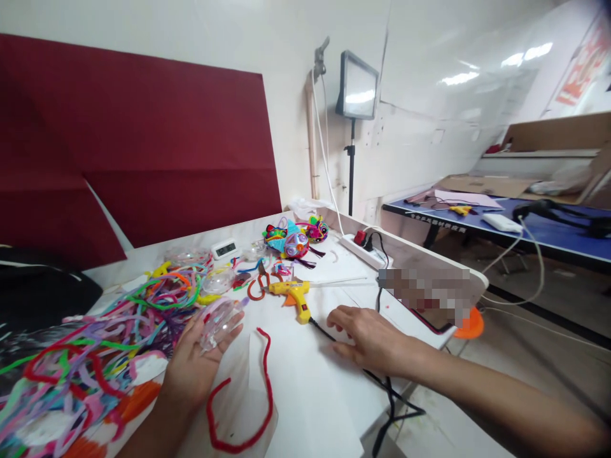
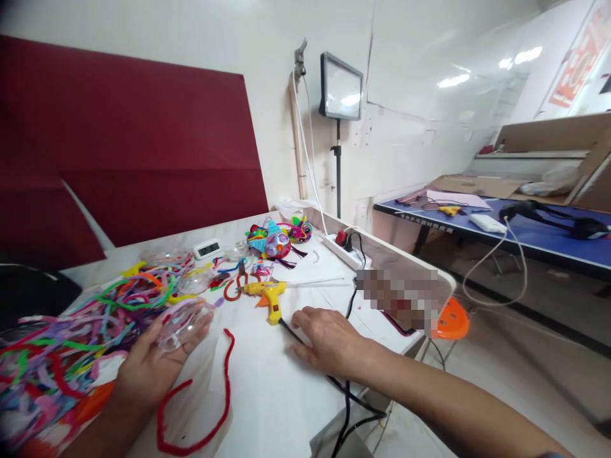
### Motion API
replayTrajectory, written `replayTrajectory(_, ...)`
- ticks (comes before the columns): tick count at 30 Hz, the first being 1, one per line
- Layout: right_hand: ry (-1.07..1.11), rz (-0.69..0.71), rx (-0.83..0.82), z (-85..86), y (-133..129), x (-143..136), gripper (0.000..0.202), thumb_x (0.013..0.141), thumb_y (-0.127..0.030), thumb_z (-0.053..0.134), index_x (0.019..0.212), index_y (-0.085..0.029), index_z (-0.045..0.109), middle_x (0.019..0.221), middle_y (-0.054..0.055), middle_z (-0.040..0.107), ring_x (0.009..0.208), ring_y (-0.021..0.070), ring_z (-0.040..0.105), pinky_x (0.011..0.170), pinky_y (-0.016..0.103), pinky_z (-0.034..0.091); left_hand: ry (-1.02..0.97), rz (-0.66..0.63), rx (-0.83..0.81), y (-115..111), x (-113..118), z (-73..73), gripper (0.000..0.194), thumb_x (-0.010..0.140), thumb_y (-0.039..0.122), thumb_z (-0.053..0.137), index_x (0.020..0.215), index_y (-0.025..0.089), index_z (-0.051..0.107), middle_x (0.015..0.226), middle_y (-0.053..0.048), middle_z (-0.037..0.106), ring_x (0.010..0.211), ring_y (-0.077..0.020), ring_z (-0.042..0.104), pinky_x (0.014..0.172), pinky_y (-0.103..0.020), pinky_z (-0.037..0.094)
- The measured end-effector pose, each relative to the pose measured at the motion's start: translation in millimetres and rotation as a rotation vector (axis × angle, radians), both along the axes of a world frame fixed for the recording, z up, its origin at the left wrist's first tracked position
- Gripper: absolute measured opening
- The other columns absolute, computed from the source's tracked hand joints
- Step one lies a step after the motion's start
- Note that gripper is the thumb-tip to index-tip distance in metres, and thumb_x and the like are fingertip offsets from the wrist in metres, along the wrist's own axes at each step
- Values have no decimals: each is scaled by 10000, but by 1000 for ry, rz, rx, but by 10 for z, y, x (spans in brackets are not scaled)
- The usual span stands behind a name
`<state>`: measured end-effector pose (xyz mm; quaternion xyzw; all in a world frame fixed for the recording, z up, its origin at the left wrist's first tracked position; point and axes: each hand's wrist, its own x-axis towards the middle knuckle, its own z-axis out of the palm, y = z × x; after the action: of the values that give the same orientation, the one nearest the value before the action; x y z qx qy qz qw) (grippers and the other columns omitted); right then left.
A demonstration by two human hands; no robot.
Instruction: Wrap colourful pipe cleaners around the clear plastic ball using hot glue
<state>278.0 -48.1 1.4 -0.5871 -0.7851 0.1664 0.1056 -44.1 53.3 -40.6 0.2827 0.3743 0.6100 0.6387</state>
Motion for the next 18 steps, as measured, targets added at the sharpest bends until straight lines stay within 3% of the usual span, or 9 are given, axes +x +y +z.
replayTrajectory(5,10,314,151,125,173,-361,293,1015,-372,740,1210,-154,756,1163,157,826,988,275,786,751,326,533,29,62,5,-62,83,105,250,887,195,692,1127,180,761,1119,-132,893,986,-345,878,804,-409,746)
replayTrajectory(9,2,562,263,71,383,-671,272,1009,-422,739,1108,-171,774,1043,101,843,824,205,750,599,276,438,27,71,11,-74,84,105,219,876,195,720,1093,193,752,1088,-103,897,988,-347,877,795,-407,748)
replayTrajectory(13,51,619,342,-81,531,-826,190,1007,-393,716,995,-209,762,955,58,836,742,181,708,501,267,323,47,91,69,-82,83,62,289,818,241,831,1097,206,763,1105,-95,898,995,-356,876,789,-404,749)
replayTrajectory(18,198,614,342,-228,591,-798,154,1012,-351,710,930,-223,730,900,41,823,758,178,720,524,260,351,80,121,97,-107,94,102,275,792,280,875,1044,201,800,1107,-111,898,1005,-368,872,787,-401,748)
